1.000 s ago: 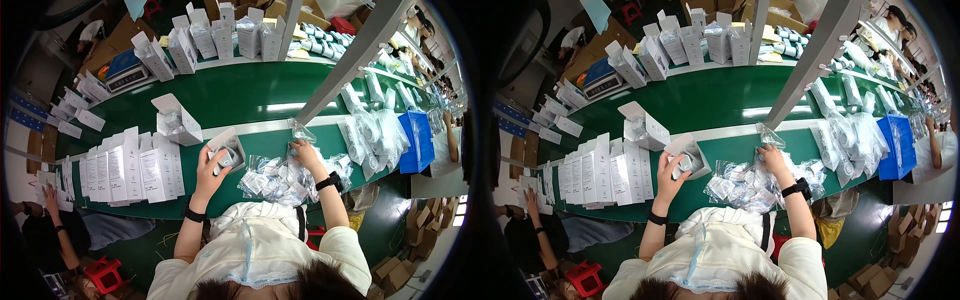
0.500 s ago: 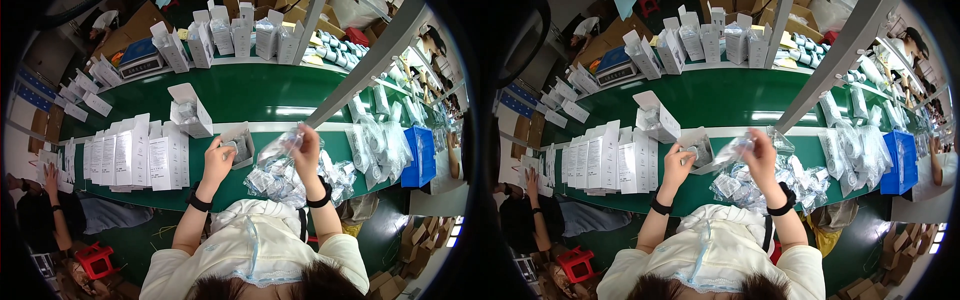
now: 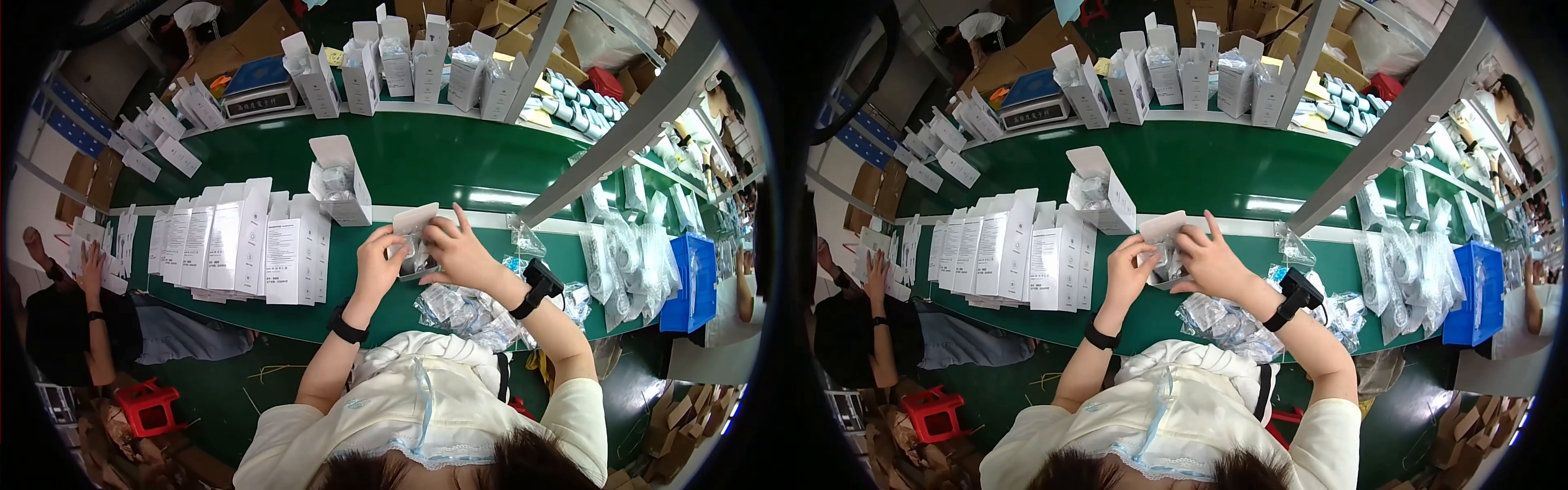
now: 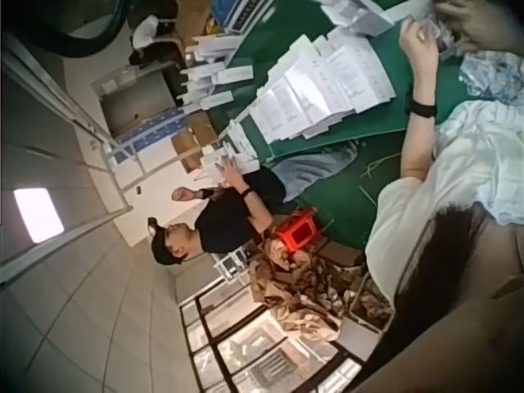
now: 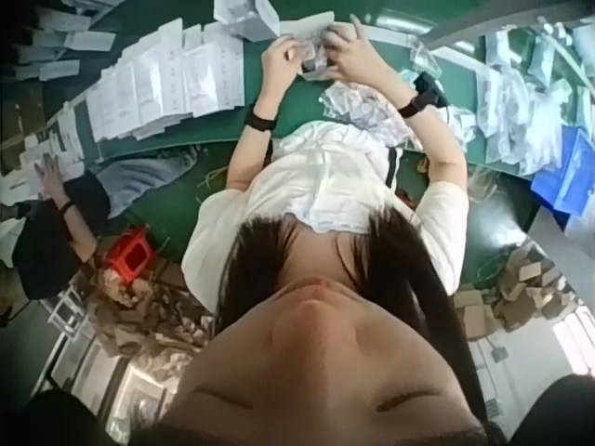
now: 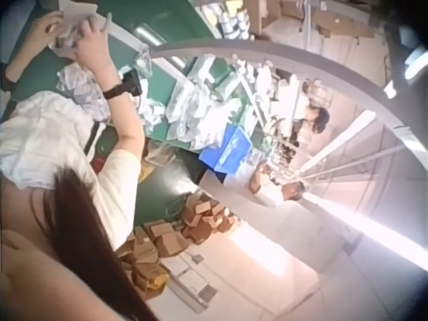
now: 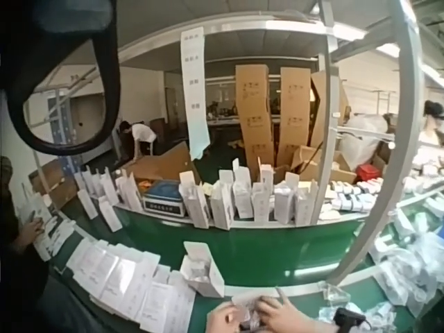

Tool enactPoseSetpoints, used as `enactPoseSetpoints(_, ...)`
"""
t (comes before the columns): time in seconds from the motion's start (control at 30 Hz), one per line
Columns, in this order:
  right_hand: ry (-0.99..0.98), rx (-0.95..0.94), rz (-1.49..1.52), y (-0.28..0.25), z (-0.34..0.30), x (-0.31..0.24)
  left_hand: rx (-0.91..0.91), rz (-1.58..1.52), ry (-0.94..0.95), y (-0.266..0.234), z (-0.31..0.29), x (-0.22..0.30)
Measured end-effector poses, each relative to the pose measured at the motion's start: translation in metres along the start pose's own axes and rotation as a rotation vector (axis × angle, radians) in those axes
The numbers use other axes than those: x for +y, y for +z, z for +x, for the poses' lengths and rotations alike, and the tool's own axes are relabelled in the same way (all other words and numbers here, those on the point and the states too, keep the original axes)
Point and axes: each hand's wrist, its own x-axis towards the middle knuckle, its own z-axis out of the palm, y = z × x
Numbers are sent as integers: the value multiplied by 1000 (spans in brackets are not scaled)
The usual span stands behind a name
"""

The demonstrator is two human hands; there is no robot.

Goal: The person packages items by hand, picking up a box, inserting a bubble-wrapped object and a small plastic bag, and closing the box. They repeat this process for several more items, placing each finished box on the table.

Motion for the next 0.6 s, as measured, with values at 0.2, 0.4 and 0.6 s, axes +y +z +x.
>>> enactPoseSetpoints(0.2, 308, 588, 755, 79, -32, 18, 272, 819, 66, -98, -14, -8)
enactPoseSetpoints(0.4, 433, 381, 1167, 113, 22, 16, -132, 1093, -330, -115, -55, -52)
enactPoseSetpoints(0.6, 457, 682, 1092, 137, 75, 61, 228, 530, -255, -103, -109, 44)
